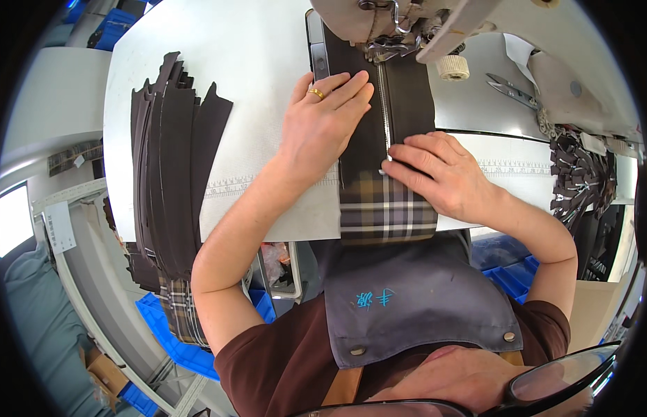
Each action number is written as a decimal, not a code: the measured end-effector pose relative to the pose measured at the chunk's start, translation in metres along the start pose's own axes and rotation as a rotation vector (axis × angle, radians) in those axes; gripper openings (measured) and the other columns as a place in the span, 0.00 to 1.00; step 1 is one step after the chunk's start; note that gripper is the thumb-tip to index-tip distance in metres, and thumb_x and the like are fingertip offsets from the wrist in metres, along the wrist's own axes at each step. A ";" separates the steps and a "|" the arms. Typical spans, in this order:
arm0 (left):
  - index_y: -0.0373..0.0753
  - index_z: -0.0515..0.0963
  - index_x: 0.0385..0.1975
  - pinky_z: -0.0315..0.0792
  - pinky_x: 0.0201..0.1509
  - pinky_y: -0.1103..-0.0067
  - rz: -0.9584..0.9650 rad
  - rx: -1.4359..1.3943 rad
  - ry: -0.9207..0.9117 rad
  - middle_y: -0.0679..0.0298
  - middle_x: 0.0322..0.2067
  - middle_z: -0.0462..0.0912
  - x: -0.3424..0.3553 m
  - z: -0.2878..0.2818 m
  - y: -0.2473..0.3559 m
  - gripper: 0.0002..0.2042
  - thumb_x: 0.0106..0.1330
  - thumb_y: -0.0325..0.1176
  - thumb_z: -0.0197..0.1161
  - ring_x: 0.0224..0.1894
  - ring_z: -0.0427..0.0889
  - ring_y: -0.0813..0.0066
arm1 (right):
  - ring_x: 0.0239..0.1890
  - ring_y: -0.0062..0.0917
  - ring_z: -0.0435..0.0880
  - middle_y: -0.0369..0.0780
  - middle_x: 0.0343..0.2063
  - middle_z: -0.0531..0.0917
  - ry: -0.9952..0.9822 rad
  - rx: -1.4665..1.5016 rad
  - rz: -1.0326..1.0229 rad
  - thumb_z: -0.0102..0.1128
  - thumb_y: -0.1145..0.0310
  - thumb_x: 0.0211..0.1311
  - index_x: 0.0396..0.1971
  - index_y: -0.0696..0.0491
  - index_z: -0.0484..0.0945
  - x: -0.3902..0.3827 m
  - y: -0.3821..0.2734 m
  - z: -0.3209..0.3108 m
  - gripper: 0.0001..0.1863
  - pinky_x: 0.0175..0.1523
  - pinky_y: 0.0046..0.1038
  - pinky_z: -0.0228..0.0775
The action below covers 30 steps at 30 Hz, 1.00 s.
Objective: The person operates an industrial sewing machine to attach zippers to plaid fabric pieces. They align the zipper tape with the fabric edge, guide the material under the presser foot, and sew along the zipper teeth. After completing a seam, they cut the thread and move the finished piece to a blue bin before picking up the next item.
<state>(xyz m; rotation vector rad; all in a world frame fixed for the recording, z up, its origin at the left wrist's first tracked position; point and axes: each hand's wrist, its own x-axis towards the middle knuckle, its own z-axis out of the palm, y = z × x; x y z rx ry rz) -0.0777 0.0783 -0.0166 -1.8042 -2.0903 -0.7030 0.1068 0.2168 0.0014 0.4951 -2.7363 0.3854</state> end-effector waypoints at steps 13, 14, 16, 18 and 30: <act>0.43 0.79 0.45 0.54 0.61 0.53 -0.070 0.000 -0.064 0.72 0.49 0.79 0.003 -0.005 0.005 0.14 0.59 0.36 0.63 0.46 0.76 0.73 | 0.46 0.31 0.75 0.36 0.44 0.77 0.107 -0.018 0.007 0.59 0.74 0.45 0.44 0.51 0.79 0.020 0.046 0.011 0.20 0.49 0.31 0.70; 0.43 0.80 0.45 0.54 0.61 0.53 -0.075 0.004 -0.066 0.72 0.49 0.80 0.005 -0.006 0.005 0.14 0.59 0.35 0.63 0.46 0.76 0.74 | 0.45 0.31 0.75 0.36 0.44 0.77 0.108 -0.019 0.007 0.59 0.74 0.45 0.44 0.51 0.79 0.022 0.049 0.011 0.20 0.49 0.31 0.70; 0.42 0.80 0.44 0.54 0.61 0.53 -0.072 0.004 -0.063 0.72 0.48 0.80 0.006 -0.007 0.005 0.13 0.58 0.34 0.64 0.46 0.76 0.74 | 0.45 0.31 0.75 0.36 0.44 0.77 0.111 -0.019 0.003 0.58 0.75 0.46 0.43 0.51 0.80 0.027 0.054 0.012 0.20 0.49 0.31 0.70; 0.42 0.81 0.43 0.53 0.61 0.53 -0.055 -0.009 -0.049 0.72 0.48 0.80 0.004 -0.005 0.001 0.13 0.58 0.34 0.64 0.46 0.76 0.74 | 0.45 0.30 0.75 0.35 0.45 0.77 0.098 -0.030 0.021 0.58 0.74 0.47 0.43 0.50 0.80 0.030 0.059 0.012 0.19 0.49 0.30 0.70; 0.40 0.78 0.44 0.54 0.59 0.45 -0.078 -0.008 -0.028 0.72 0.48 0.79 0.008 0.004 -0.005 0.13 0.59 0.32 0.62 0.48 0.75 0.73 | 0.31 0.25 0.79 0.40 0.33 0.81 0.177 0.592 0.628 0.53 0.73 0.62 0.47 0.55 0.76 0.028 0.066 -0.004 0.14 0.35 0.22 0.72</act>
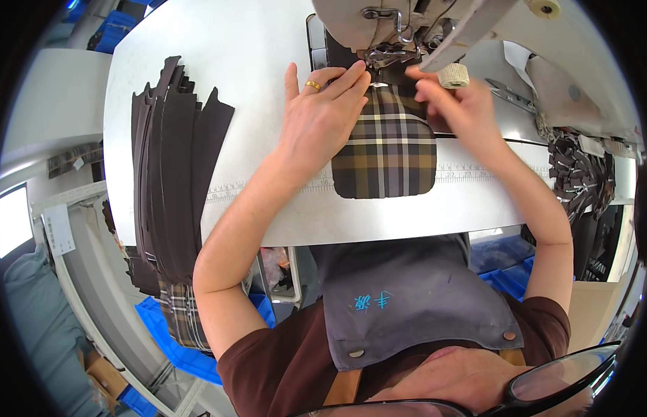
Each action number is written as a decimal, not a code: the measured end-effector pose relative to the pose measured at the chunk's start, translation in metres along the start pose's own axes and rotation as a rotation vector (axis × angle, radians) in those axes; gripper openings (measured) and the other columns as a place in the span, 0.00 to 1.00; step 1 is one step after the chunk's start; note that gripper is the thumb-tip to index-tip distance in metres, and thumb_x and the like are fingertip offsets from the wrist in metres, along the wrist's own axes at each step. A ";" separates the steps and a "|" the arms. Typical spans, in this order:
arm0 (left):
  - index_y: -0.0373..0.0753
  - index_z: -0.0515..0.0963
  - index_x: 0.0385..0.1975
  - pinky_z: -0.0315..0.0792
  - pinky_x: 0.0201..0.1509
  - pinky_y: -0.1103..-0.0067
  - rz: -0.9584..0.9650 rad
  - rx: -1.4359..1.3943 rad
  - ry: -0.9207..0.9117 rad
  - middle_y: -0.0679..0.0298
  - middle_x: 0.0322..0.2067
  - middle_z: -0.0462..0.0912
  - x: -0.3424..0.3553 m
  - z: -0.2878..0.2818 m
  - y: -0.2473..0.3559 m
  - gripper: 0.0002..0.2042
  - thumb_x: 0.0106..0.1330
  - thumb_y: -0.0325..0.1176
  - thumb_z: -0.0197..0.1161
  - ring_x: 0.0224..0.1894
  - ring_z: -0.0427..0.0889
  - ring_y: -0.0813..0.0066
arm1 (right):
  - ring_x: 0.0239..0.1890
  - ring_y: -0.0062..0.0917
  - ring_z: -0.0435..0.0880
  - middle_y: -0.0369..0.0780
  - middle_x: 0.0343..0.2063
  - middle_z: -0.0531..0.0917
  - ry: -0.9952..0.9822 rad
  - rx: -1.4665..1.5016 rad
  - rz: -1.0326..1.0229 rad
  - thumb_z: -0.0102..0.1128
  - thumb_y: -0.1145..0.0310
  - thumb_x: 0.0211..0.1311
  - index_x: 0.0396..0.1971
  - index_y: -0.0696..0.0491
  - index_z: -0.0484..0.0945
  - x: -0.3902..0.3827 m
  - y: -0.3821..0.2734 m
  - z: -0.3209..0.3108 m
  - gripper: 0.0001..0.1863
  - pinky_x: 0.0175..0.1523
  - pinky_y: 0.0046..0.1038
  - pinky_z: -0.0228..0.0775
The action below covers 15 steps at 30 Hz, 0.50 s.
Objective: The person operates an industrial sewing machine to attach zippers to plaid fabric pieces. They align the zipper tape with the fabric edge, guide the material under the presser foot, and sew along the zipper teeth. After completing a seam, they cut the thread and move the finished piece to a blue bin before picking up the next item.
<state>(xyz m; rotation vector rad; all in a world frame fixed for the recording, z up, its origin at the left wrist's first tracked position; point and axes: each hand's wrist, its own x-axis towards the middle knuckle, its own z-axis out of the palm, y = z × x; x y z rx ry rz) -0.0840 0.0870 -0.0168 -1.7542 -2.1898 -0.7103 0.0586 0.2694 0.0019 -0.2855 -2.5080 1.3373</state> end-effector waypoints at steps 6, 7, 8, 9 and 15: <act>0.42 0.78 0.45 0.54 0.59 0.46 -0.023 -0.004 -0.014 0.73 0.50 0.78 0.000 0.001 0.000 0.14 0.60 0.33 0.61 0.50 0.74 0.73 | 0.20 0.13 0.76 0.37 0.26 0.81 -0.124 0.712 0.479 0.49 0.70 0.66 0.45 0.61 0.74 0.028 -0.008 0.000 0.13 0.25 0.13 0.69; 0.43 0.78 0.46 0.52 0.61 0.48 -0.044 -0.020 -0.035 0.74 0.51 0.78 0.001 0.000 0.000 0.14 0.61 0.33 0.60 0.51 0.74 0.73 | 0.20 0.13 0.76 0.36 0.25 0.81 -0.157 0.771 0.437 0.50 0.69 0.65 0.43 0.61 0.75 0.030 -0.003 -0.004 0.12 0.25 0.14 0.69; 0.44 0.78 0.47 0.51 0.62 0.49 -0.065 -0.037 -0.055 0.74 0.52 0.77 0.001 0.000 0.000 0.14 0.62 0.34 0.60 0.51 0.74 0.74 | 0.21 0.13 0.77 0.36 0.24 0.81 -0.190 0.830 0.395 0.51 0.69 0.65 0.42 0.60 0.76 0.029 0.003 -0.011 0.12 0.25 0.15 0.69; 0.45 0.78 0.48 0.50 0.64 0.51 -0.090 -0.052 -0.077 0.75 0.53 0.77 0.001 -0.001 0.000 0.14 0.63 0.35 0.59 0.52 0.73 0.74 | 0.21 0.13 0.77 0.35 0.24 0.81 -0.226 0.890 0.351 0.52 0.68 0.65 0.40 0.59 0.77 0.028 0.008 -0.016 0.11 0.25 0.16 0.69; 0.43 0.80 0.41 0.60 0.60 0.60 0.017 0.025 0.013 0.71 0.46 0.80 0.010 -0.003 -0.004 0.10 0.60 0.34 0.61 0.44 0.78 0.71 | 0.25 0.28 0.82 0.37 0.24 0.82 0.169 -0.249 -0.308 0.58 0.64 0.60 0.39 0.51 0.80 0.025 0.014 0.030 0.10 0.29 0.29 0.73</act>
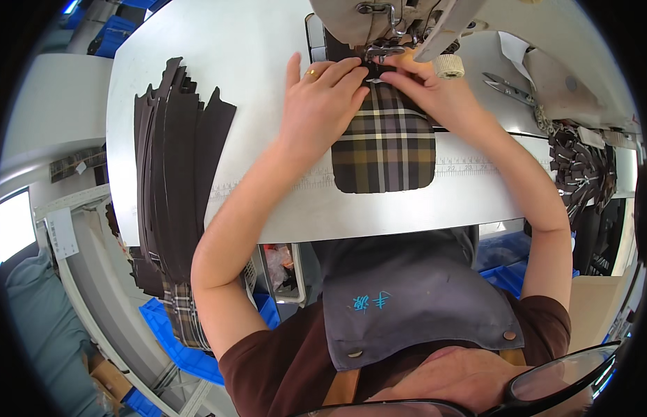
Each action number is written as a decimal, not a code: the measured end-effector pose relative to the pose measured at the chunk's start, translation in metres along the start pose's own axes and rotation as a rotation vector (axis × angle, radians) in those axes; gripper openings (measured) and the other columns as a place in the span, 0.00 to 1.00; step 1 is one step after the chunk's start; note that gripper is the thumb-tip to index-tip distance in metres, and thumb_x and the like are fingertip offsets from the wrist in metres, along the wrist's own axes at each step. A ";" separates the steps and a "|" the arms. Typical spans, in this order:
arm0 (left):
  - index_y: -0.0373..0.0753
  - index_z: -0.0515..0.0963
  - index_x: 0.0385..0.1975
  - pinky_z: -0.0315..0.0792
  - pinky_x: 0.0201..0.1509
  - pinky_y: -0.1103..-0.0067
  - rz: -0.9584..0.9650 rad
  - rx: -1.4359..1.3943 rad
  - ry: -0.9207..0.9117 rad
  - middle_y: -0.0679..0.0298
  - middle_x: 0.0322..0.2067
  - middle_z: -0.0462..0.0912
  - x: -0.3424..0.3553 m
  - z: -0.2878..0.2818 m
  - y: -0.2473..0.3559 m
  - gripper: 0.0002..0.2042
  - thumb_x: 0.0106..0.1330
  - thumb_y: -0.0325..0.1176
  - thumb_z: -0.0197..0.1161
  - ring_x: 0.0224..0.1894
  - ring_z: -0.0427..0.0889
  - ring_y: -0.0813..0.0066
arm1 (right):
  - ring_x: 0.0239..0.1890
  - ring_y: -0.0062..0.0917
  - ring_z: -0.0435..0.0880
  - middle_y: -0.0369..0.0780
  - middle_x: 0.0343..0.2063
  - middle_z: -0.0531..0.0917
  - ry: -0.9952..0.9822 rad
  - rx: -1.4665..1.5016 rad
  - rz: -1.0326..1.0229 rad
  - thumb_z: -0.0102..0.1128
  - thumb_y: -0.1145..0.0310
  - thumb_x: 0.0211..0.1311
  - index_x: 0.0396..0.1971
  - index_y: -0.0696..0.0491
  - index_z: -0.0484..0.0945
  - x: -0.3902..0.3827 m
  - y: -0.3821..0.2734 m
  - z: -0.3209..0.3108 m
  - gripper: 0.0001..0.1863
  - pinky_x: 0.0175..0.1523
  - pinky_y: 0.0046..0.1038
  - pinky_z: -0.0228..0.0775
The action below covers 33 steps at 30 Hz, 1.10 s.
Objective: The person operates an industrial sewing machine to attach zippers to plaid fabric pieces. They align the zipper tape with the fabric edge, guide the material under the presser foot, and sew along the zipper teeth. After completing a seam, they cut the thread and move the finished piece to a blue bin before picking up the next item.
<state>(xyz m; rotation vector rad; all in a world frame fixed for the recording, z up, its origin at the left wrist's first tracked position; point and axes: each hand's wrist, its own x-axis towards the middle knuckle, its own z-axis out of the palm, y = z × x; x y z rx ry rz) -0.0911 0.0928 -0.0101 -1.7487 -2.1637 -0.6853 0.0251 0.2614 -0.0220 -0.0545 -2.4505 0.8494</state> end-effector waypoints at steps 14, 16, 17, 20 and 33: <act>0.31 0.78 0.31 0.70 0.46 0.81 -0.236 -0.662 -0.063 0.63 0.34 0.81 0.018 0.005 -0.026 0.04 0.58 0.24 0.60 0.39 0.78 0.75 | 0.23 0.21 0.76 0.36 0.23 0.75 -0.115 -0.016 -0.100 0.60 0.71 0.56 0.31 0.56 0.77 0.003 0.008 0.007 0.05 0.27 0.24 0.69; 0.31 0.78 0.31 0.69 0.47 0.81 -0.243 -0.690 -0.066 0.63 0.34 0.81 0.017 0.006 -0.026 0.04 0.58 0.24 0.60 0.40 0.77 0.75 | 0.22 0.18 0.73 0.36 0.22 0.74 -0.265 0.058 0.065 0.59 0.72 0.57 0.31 0.57 0.77 0.006 -0.007 -0.002 0.05 0.27 0.22 0.67; 0.31 0.78 0.31 0.69 0.47 0.81 -0.250 -0.699 -0.072 0.63 0.34 0.80 0.017 0.005 -0.025 0.04 0.58 0.24 0.60 0.40 0.77 0.75 | 0.22 0.16 0.72 0.36 0.21 0.74 -0.340 0.094 0.146 0.59 0.72 0.57 0.30 0.58 0.76 0.007 -0.015 -0.008 0.05 0.28 0.20 0.65; 0.32 0.79 0.30 0.67 0.50 0.79 -0.219 -0.753 -0.114 0.64 0.34 0.80 0.013 0.003 -0.026 0.04 0.58 0.25 0.61 0.42 0.76 0.74 | 0.24 0.15 0.73 0.36 0.24 0.75 -0.438 0.238 0.253 0.59 0.72 0.58 0.31 0.59 0.76 0.004 -0.026 -0.020 0.05 0.29 0.19 0.65; 0.38 0.80 0.35 0.70 0.46 0.78 -0.154 -0.841 -0.187 0.66 0.37 0.79 0.016 -0.011 -0.027 0.09 0.55 0.29 0.65 0.40 0.77 0.72 | 0.22 0.17 0.70 0.32 0.22 0.72 -0.427 0.336 0.189 0.59 0.70 0.58 0.26 0.56 0.77 0.005 -0.023 -0.026 0.06 0.27 0.22 0.61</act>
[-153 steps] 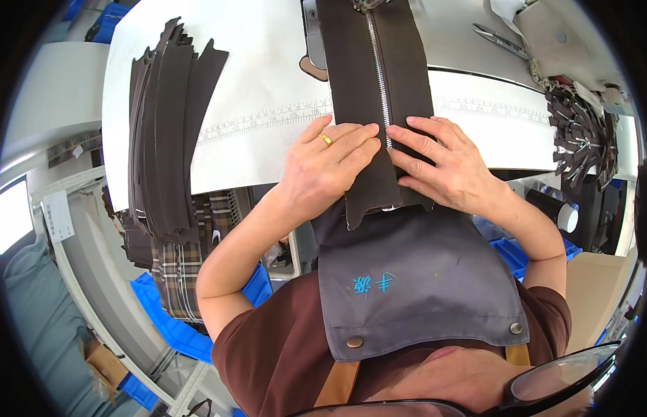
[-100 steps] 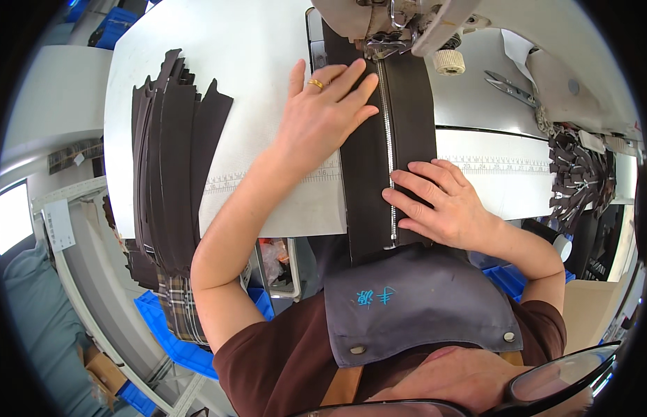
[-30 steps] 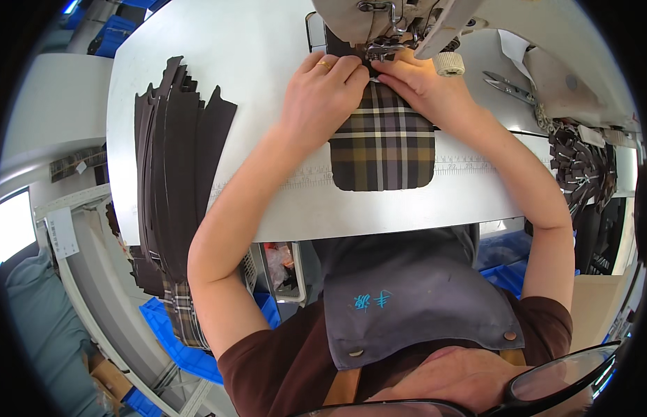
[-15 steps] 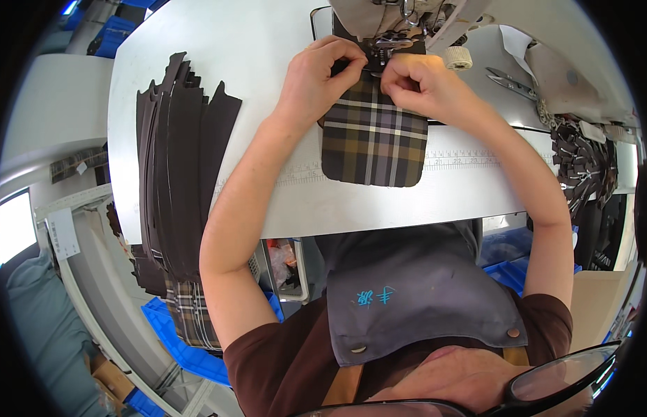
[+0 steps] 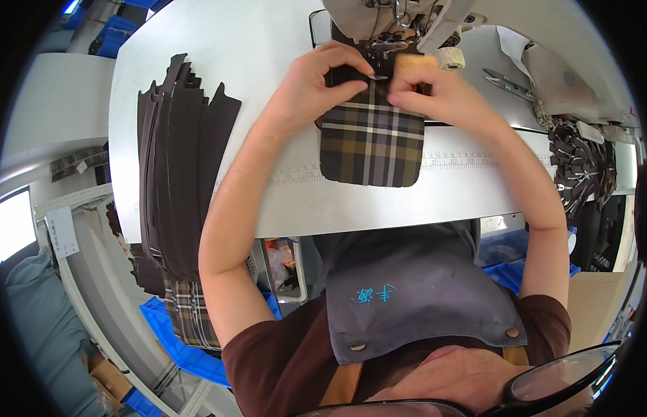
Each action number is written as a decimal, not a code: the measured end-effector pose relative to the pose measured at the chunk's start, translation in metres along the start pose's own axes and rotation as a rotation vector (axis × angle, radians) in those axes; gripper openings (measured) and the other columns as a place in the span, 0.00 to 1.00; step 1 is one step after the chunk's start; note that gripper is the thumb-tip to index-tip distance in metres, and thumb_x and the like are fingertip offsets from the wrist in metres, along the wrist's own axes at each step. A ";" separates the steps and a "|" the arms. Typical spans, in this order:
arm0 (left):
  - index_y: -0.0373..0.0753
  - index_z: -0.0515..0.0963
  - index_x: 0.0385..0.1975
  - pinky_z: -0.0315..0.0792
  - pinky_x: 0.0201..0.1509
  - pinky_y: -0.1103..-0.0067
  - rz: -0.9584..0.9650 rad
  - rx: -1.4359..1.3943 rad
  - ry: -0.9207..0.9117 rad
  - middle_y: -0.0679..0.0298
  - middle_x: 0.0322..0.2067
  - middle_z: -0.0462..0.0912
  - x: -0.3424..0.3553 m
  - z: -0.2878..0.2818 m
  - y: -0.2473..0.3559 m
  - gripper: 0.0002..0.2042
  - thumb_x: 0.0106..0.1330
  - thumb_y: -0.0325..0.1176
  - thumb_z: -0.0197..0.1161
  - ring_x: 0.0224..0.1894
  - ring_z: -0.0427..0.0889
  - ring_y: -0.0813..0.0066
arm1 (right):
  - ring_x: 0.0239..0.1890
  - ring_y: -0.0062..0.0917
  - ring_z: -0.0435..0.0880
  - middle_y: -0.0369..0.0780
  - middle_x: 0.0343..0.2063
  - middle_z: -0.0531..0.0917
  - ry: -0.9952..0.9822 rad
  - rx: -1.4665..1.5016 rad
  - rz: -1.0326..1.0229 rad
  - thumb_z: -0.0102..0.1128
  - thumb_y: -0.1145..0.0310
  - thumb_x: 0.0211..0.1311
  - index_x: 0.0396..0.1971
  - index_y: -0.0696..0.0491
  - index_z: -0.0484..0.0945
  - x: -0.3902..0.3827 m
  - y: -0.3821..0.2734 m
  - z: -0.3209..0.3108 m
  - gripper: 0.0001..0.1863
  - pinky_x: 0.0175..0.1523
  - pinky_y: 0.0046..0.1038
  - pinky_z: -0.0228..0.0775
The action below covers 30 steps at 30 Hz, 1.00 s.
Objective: The person operates an industrial sewing machine to attach zippers to plaid fabric pieces. They align the zipper tape with the fabric edge, guide the material under the presser foot, and sew along the zipper teeth. After completing a seam, they cut the thread and move the finished piece to a blue bin before picking up the next item.
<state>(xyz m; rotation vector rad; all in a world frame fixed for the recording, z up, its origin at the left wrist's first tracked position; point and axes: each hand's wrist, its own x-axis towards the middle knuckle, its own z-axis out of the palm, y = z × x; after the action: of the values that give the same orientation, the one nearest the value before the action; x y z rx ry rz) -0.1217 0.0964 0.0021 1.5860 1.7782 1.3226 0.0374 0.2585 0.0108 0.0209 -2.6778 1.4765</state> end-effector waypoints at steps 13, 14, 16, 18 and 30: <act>0.38 0.80 0.34 0.75 0.42 0.75 0.274 0.563 0.152 0.64 0.37 0.81 0.000 0.015 -0.012 0.08 0.55 0.29 0.66 0.39 0.80 0.64 | 0.33 0.32 0.81 0.36 0.35 0.81 0.398 -0.724 -0.265 0.63 0.68 0.56 0.38 0.52 0.80 0.005 0.017 0.014 0.10 0.34 0.27 0.75; 0.38 0.80 0.33 0.75 0.42 0.75 0.289 0.572 0.148 0.64 0.36 0.81 0.001 0.016 -0.011 0.07 0.55 0.29 0.66 0.39 0.80 0.64 | 0.32 0.33 0.81 0.36 0.35 0.80 0.387 -0.773 -0.274 0.63 0.68 0.55 0.38 0.50 0.80 0.008 0.020 0.017 0.10 0.34 0.28 0.75; 0.37 0.81 0.33 0.75 0.42 0.75 0.282 0.558 0.152 0.64 0.36 0.81 0.002 0.016 -0.012 0.07 0.55 0.28 0.65 0.39 0.80 0.64 | 0.31 0.33 0.81 0.34 0.33 0.79 0.391 -0.852 -0.290 0.64 0.67 0.55 0.38 0.49 0.80 0.012 0.020 0.021 0.10 0.32 0.29 0.75; 0.37 0.81 0.33 0.74 0.42 0.76 0.245 0.505 0.166 0.64 0.36 0.81 0.004 0.016 -0.014 0.07 0.55 0.27 0.65 0.39 0.80 0.65 | 0.30 0.32 0.80 0.33 0.32 0.78 0.424 -0.916 -0.294 0.64 0.65 0.54 0.37 0.48 0.80 0.010 0.016 0.025 0.10 0.31 0.29 0.76; 0.35 0.82 0.29 0.72 0.37 0.78 -0.162 0.105 0.137 0.63 0.30 0.81 0.017 0.010 -0.005 0.06 0.53 0.29 0.66 0.31 0.79 0.70 | 0.31 0.28 0.82 0.37 0.30 0.83 0.273 -0.160 0.196 0.65 0.61 0.49 0.34 0.49 0.81 0.007 -0.001 0.002 0.12 0.38 0.33 0.75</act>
<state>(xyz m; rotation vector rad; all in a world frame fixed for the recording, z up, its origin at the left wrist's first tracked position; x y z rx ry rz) -0.1207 0.1161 -0.0023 1.3988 2.0420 1.3075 0.0308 0.2565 0.0114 -0.4316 -2.6204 1.2006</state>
